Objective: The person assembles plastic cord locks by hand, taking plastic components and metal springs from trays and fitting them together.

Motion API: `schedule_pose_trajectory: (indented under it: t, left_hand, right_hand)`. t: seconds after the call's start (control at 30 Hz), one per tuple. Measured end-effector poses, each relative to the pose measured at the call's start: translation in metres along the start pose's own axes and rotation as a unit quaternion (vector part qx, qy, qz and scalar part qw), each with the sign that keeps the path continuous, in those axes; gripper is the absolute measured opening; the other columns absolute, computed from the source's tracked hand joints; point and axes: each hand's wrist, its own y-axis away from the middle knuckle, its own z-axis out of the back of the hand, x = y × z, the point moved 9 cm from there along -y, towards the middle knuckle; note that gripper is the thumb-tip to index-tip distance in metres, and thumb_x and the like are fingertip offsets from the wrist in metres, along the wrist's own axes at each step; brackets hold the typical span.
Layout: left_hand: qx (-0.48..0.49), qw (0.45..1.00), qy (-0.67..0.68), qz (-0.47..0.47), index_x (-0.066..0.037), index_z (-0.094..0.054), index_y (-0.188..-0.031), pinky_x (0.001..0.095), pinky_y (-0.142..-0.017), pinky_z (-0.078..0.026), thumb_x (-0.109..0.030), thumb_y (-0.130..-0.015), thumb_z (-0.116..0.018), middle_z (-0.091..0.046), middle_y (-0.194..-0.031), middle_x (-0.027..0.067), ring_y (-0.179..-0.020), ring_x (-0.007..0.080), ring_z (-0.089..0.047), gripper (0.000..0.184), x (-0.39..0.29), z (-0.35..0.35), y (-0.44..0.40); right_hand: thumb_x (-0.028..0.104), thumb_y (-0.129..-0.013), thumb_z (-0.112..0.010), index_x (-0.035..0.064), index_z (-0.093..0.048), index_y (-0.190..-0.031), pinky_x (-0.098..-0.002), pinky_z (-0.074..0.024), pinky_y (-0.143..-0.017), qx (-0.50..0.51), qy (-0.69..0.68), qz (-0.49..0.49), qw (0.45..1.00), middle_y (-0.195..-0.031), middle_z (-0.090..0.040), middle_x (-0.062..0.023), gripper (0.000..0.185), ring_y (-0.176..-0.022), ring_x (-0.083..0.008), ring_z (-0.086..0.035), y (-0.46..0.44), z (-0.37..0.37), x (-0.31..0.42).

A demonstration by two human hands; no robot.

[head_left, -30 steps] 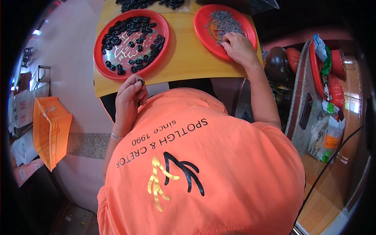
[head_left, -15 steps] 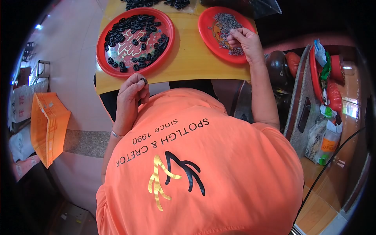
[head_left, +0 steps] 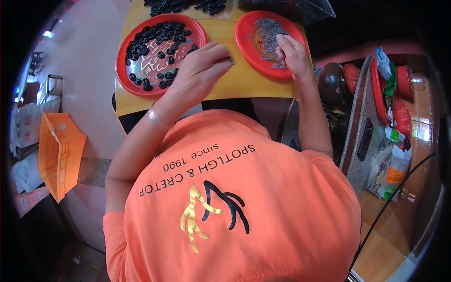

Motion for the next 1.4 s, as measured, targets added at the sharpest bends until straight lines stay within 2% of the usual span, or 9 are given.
schedule_pose_trajectory:
  t: [0.17,0.3,0.5,0.7,1.03,1.13,1.23,1.33,1.4]
  left_hand:
    - [0.066,0.984,-0.099,-0.133,-0.001,-0.060,-0.101,0.0347,-0.077,-0.043,-0.014,-0.087,-0.054,-0.054,-0.093,0.0128,-0.088,0.0283,-0.054,0.020,-0.007,-0.066,-0.076]
    - [0.114,0.981,-0.070,-0.139,-0.001,-0.060,-0.098,0.0375,-0.081,-0.044,-0.013,-0.087,-0.053,-0.056,-0.095,0.0152,-0.092,0.0320,-0.055,0.018,-0.004,-0.098,-0.097]
    - [0.113,0.978,0.002,-0.177,0.002,-0.059,-0.097,0.0377,-0.079,-0.045,-0.012,-0.087,-0.053,-0.059,-0.087,0.0137,-0.084,0.0300,-0.058,0.018,0.003,-0.109,-0.112]
    - [0.144,0.984,0.108,0.001,-0.001,-0.058,-0.087,0.0261,-0.061,-0.044,-0.014,-0.091,-0.049,-0.056,-0.071,0.0042,-0.066,0.0126,-0.055,0.016,0.037,-0.116,-0.121]
    - [0.061,0.871,0.432,0.225,-0.007,-0.054,-0.081,0.0260,-0.055,-0.042,-0.017,-0.089,-0.052,-0.057,-0.069,0.0032,-0.056,0.0127,-0.052,0.013,0.086,-0.116,-0.129]
    - [0.112,0.948,0.234,0.183,-0.007,-0.057,-0.083,0.0290,-0.055,-0.043,-0.018,-0.088,-0.054,-0.057,-0.068,0.0050,-0.058,0.0138,-0.053,0.013,0.070,-0.109,-0.137]
    - [0.000,0.997,-0.081,-0.010,-0.002,-0.063,-0.092,0.0330,-0.066,-0.049,-0.017,-0.082,-0.055,-0.061,-0.071,0.0128,-0.068,0.0252,-0.061,0.019,0.054,-0.095,-0.150]
    - [-0.004,0.996,-0.092,-0.002,-0.005,-0.063,-0.100,0.0332,-0.077,-0.049,-0.019,-0.080,-0.057,-0.063,-0.077,0.0145,-0.076,0.0303,-0.061,0.025,0.057,-0.090,-0.152]
    - [-0.014,0.999,0.025,0.024,-0.005,-0.061,-0.089,0.0263,-0.059,-0.043,-0.020,-0.084,-0.056,-0.055,-0.066,0.0065,-0.062,0.0177,-0.054,0.017,0.055,-0.084,-0.144]
  right_hand:
    - [0.030,-0.096,-0.047,0.0053,-0.053,-0.071,-0.0241,-0.0367,-0.053,0.022,-0.044,0.024,0.998,-0.060,-0.049,0.0008,0.036,-0.055,-0.0072,-0.044,-0.001,0.003,0.000]
    - [0.027,-0.098,-0.043,0.0044,-0.057,-0.077,-0.0249,-0.0365,-0.051,-0.014,-0.035,0.020,0.999,-0.061,-0.049,0.0017,0.034,-0.056,-0.0068,-0.045,0.001,0.013,-0.008]
    - [0.025,-0.098,-0.042,0.0061,-0.054,-0.083,-0.0223,-0.0357,-0.051,0.066,-0.138,0.000,0.988,-0.067,-0.048,0.0028,0.027,-0.058,-0.0060,-0.044,0.002,0.014,-0.023]
    - [0.019,-0.097,-0.047,0.0042,-0.052,-0.087,-0.0223,-0.0400,-0.056,0.029,-0.119,0.025,0.992,-0.074,-0.051,0.0014,0.019,-0.063,-0.0068,-0.047,0.003,0.018,-0.026]
    - [0.018,-0.093,-0.053,0.0012,-0.058,-0.086,-0.0251,-0.0468,-0.063,-0.130,0.064,0.112,0.983,-0.072,-0.062,-0.0038,0.019,-0.067,-0.0085,-0.056,0.007,0.051,0.014]
    - [0.021,-0.093,-0.055,0.0018,-0.058,-0.084,-0.0253,-0.0448,-0.058,-0.119,0.035,0.079,0.989,-0.067,-0.060,-0.0015,0.022,-0.061,-0.0075,-0.053,0.007,0.055,0.010]
    - [0.025,-0.093,-0.055,0.0029,-0.056,-0.080,-0.0250,-0.0418,-0.054,-0.105,0.038,0.082,0.990,-0.063,-0.056,0.0005,0.026,-0.056,-0.0066,-0.048,0.003,0.056,0.006]
    - [0.027,-0.094,-0.053,0.0037,-0.054,-0.078,-0.0239,-0.0404,-0.056,-0.083,0.006,0.065,0.994,-0.064,-0.054,0.0013,0.028,-0.057,-0.0060,-0.046,0.004,0.052,0.003]
    - [0.026,-0.095,-0.052,0.0042,-0.053,-0.078,-0.0229,-0.0409,-0.058,-0.060,-0.034,0.074,0.995,-0.066,-0.053,0.0015,0.027,-0.060,-0.0059,-0.046,0.003,0.042,0.000]
